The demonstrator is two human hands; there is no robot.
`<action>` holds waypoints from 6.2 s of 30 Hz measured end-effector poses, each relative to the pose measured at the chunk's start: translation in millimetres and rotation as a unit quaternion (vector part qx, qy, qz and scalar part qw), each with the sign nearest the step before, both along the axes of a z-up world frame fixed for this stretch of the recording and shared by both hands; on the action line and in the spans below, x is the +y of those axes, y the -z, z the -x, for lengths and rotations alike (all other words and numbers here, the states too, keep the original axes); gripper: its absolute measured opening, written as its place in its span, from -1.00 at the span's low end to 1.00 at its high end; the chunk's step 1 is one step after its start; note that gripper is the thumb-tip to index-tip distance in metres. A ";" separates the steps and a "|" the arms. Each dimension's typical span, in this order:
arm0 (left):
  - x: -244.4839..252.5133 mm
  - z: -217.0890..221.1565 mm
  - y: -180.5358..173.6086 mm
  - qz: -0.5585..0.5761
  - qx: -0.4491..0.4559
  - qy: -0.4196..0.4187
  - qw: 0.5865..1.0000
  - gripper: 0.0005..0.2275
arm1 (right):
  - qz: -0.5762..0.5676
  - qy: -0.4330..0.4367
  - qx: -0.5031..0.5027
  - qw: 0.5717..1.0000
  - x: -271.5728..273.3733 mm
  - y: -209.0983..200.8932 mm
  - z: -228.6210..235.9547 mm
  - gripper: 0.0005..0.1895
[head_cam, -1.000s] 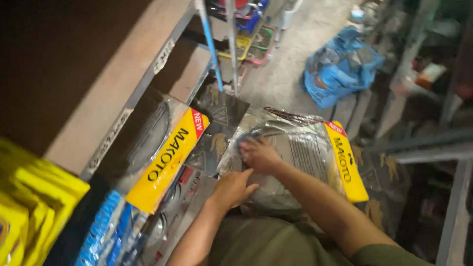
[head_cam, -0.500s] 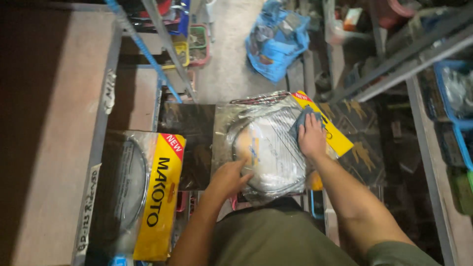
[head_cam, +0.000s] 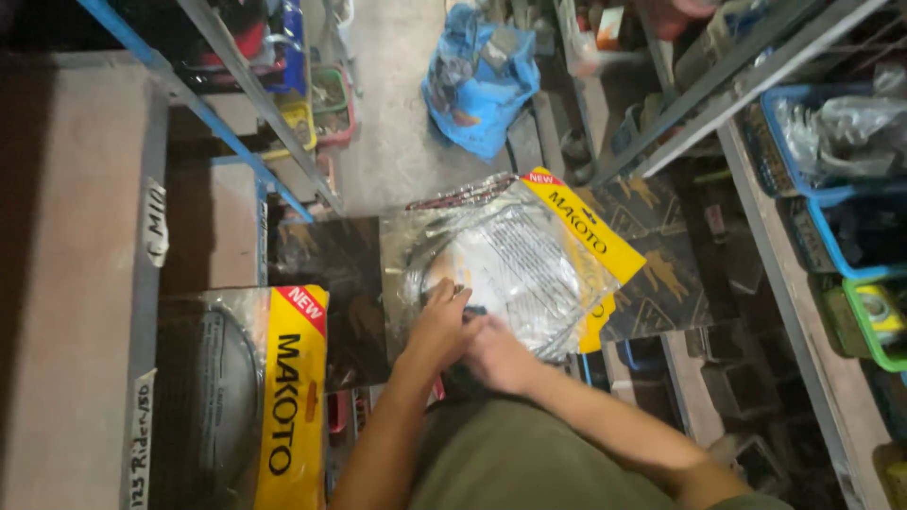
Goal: The person cleans the surface of a plastic-wrapped item labeled 'MAKOTO' using a dark cloth. They wipe the packaging repeatedly with both hands, moving the cloth back and forth across the surface. The person briefly picks up a yellow box from a nearby shelf and places it back down before resuming the wiping action.
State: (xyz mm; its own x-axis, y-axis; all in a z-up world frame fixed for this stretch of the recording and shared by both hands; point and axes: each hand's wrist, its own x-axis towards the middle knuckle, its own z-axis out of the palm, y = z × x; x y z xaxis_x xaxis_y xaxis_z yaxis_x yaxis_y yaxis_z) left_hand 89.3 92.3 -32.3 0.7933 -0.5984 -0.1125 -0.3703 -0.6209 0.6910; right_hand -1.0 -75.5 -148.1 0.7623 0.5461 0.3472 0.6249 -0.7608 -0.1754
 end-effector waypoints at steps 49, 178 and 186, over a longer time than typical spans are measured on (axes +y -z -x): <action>-81.9 -13.1 39.4 -0.341 0.234 -0.129 0.901 -0.33 | 0.048 0.005 -0.043 0.998 -64.2 -32.2 -162.6 -0.47; -53.6 -29.4 60.5 -0.100 -0.031 -0.041 0.994 -0.46 | 0.079 0.204 0.200 0.955 -130.1 -57.2 -42.1 -0.43; -66.8 5.6 31.5 -0.249 0.105 -0.057 0.961 -0.27 | 0.112 0.211 0.099 0.966 -154.7 -39.1 -130.0 -0.39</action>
State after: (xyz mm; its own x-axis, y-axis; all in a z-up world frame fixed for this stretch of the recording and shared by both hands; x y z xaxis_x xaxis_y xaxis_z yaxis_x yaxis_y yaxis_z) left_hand 83.7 25.4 -63.8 0.7792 -0.3389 -0.5273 -0.1649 -0.9224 0.3491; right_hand 129.0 -230.2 -109.0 0.9731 0.2162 0.0802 0.2212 -0.9733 -0.0605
